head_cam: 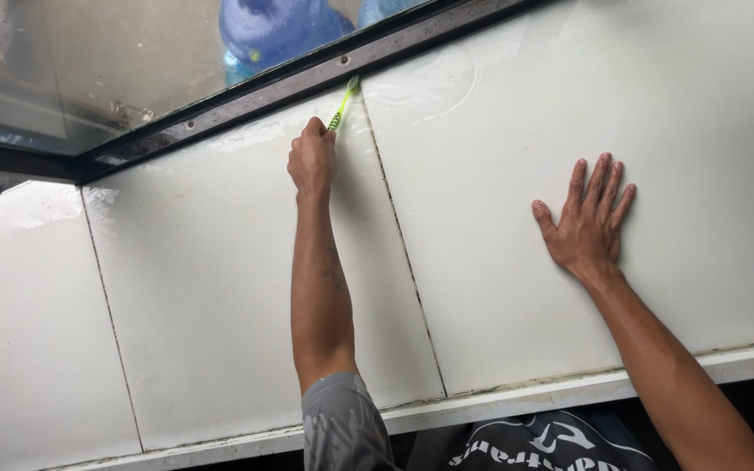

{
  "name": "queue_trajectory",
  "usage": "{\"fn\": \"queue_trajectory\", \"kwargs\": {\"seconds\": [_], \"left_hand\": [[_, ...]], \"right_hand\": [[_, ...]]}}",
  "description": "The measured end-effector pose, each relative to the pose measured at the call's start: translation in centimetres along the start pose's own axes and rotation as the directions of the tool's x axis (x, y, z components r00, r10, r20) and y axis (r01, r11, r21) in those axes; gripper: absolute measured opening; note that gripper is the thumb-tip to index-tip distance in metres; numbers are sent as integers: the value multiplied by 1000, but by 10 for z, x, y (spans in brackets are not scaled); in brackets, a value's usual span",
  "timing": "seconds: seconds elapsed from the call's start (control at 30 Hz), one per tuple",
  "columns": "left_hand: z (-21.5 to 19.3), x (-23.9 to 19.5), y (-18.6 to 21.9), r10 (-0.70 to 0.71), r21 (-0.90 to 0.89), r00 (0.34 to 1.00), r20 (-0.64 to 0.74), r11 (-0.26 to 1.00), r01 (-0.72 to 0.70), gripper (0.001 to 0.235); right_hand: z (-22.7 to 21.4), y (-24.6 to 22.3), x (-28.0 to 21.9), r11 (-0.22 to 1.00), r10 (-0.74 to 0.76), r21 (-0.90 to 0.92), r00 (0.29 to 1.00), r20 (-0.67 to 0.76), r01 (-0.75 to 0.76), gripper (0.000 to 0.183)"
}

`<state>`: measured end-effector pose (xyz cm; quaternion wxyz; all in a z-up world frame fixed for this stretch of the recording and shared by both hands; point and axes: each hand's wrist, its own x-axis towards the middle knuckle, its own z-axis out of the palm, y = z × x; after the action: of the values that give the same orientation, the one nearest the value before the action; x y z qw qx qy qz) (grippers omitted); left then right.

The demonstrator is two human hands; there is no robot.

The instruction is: Scrubbing the grout lines of a tiled counter using a toothbrush in a water production facility.

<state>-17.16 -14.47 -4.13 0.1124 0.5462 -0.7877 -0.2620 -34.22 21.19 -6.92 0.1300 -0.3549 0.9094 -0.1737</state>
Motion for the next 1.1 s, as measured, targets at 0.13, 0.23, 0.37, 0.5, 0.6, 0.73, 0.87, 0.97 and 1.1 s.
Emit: {"fn": "queue_trajectory", "kwargs": {"seconds": [0.13,0.23,0.37,0.5,0.6,0.73,0.87,0.97,1.1], "left_hand": [[68,9,57,38,24,986,162,999,-43,20],[117,7,118,136,-25,968,211,991,-134,22],[133,21,124,166,4,957,237,985,-172,26],[48,1,80,30,1,973,229,1000,-31,22],[35,-10,73,-51,10,976,213,999,51,22],[77,-9,123,3,18,974,226,1000,-7,20],[146,-28,212,103,-102,943,316,992,-74,26],[183,-44,244,160,-111,950,269,985,-135,21],[137,-42,210,67,-17,948,311,998,-65,27]], "right_hand": [[3,2,0,999,6,-33,1000,-6,-6,89],[6,8,0,999,-4,-46,1000,8,4,89],[7,14,0,999,-15,-42,999,30,16,90],[5,8,3,999,3,-43,1000,23,-2,90],[1,6,-2,998,-1,-59,1000,15,1,87],[0,8,1,993,-10,-117,999,38,15,86],[-1,12,3,990,-16,-135,994,107,31,86],[-9,22,1,978,-122,-153,985,119,139,84],[-36,112,18,910,-311,-242,941,133,335,77]]}}
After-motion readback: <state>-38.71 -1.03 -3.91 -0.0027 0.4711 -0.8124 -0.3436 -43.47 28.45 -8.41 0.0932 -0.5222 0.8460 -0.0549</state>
